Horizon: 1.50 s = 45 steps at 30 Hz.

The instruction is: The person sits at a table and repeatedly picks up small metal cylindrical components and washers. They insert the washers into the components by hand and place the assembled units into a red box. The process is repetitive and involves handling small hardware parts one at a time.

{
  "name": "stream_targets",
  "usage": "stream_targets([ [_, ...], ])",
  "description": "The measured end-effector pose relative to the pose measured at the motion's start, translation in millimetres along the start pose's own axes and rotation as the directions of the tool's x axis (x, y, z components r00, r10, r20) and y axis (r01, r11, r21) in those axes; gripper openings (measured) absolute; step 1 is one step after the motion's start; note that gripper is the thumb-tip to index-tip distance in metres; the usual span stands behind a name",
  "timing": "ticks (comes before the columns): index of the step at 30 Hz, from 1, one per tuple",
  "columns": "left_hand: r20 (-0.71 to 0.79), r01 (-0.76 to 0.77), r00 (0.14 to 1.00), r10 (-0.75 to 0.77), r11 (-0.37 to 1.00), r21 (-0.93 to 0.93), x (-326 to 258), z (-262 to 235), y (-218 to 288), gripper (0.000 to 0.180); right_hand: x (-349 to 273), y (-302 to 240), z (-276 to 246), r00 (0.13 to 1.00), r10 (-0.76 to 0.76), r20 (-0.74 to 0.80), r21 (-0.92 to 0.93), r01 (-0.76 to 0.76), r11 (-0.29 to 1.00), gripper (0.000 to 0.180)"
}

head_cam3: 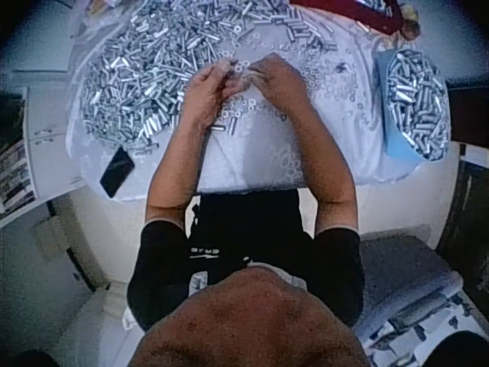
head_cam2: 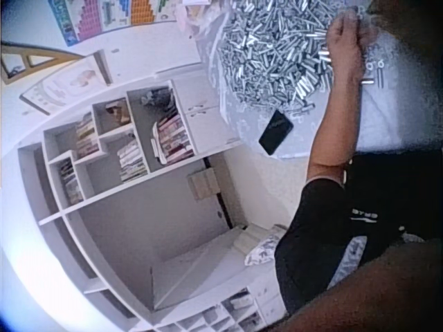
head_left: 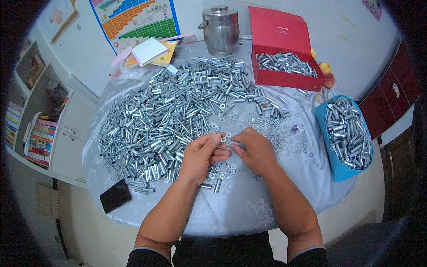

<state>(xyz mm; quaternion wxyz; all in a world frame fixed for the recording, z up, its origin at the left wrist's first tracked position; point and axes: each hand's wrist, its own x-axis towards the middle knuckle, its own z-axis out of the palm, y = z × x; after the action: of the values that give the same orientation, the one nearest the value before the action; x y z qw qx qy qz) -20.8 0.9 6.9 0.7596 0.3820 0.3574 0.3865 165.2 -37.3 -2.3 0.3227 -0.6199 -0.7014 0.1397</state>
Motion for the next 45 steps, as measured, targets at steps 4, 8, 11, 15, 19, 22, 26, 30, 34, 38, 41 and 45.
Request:
stream_targets([
  [4, -0.018, 0.013, 1.0, -0.011, 0.989, 0.149, -2.7, 4.2, 2.3, 0.034, 2.0, 0.2, 2.5, 0.995, 0.043, 0.089, -0.063, -0.037, 0.997, 0.018],
  [8, 0.015, -0.056, 0.998, 0.054, 0.969, 0.24, -4.4, 7.3, -3.3, 0.034, 2.5, -4.1, 0.9, 0.991, 0.091, 0.103, -0.069, -0.084, 0.994, 0.015],
  [11, 0.046, -0.106, 0.994, 0.097, 0.942, 0.317, -2.0, 7.3, -8.9, 0.034, 1.4, -5.2, -0.5, 0.991, 0.099, 0.092, -0.052, -0.094, 0.994, 0.015],
  [15, 0.023, -0.158, 0.986, 0.163, 0.897, 0.412, 0.6, 3.0, -16.2, 0.031, 1.9, -3.1, -0.2, 0.991, 0.09, 0.096, -0.022, -0.089, 0.996, 0.014],
  [19, 0.006, -0.19, 0.977, 0.213, 0.858, 0.478, -1.8, 4.5, -17.8, 0.028, 4.8, 3.5, -1.2, 0.975, 0.221, 0.025, 0.364, -0.214, 0.907, 0.014],
  [22, 0.045, -0.223, 0.97, 0.239, 0.801, 0.555, -4.5, 7.5, -15.8, 0.026, 7.4, -1.1, -14.7, 0.931, 0.356, 0.08, 0.739, -0.295, 0.606, 0.015],
  [26, 0.061, -0.247, 0.964, 0.258, 0.79, 0.56, -6.1, 9.3, -15.8, 0.026, 6.8, 1.2, -13.6, 0.932, 0.308, 0.19, 0.837, -0.318, 0.445, 0.014],
  [30, 0.089, -0.278, 0.956, 0.28, 0.759, 0.589, -8.8, 12.2, -12.6, 0.025, 5.5, -2.0, -12.1, 0.925, 0.311, 0.218, 0.865, -0.331, 0.378, 0.014],
  [34, 0.261, -0.426, 0.89, 0.374, 0.481, 0.766, -11.1, 11.9, -3.6, 0.026, 4.1, 4.6, -10.3, 0.913, 0.32, 0.253, 0.869, -0.36, 0.339, 0.016],
  [38, 0.305, -0.468, 0.86, 0.409, 0.396, 0.79, -10.4, 9.5, -3.0, 0.027, 3.6, -1.0, -14.7, 0.92, 0.331, 0.208, 0.777, -0.361, 0.516, 0.019],
  [41, 0.25, -0.42, 0.891, 0.379, 0.48, 0.77, -13.0, 11.5, -2.7, 0.028, 3.2, -10.5, -18.8, 0.937, 0.327, 0.124, 0.721, -0.311, 0.619, 0.022],
  [45, 0.191, -0.373, 0.918, 0.347, 0.598, 0.709, -14.1, 11.9, -2.7, 0.029, 3.1, -11.6, -20.4, 0.957, 0.275, 0.09, 0.68, -0.261, 0.685, 0.019],
])
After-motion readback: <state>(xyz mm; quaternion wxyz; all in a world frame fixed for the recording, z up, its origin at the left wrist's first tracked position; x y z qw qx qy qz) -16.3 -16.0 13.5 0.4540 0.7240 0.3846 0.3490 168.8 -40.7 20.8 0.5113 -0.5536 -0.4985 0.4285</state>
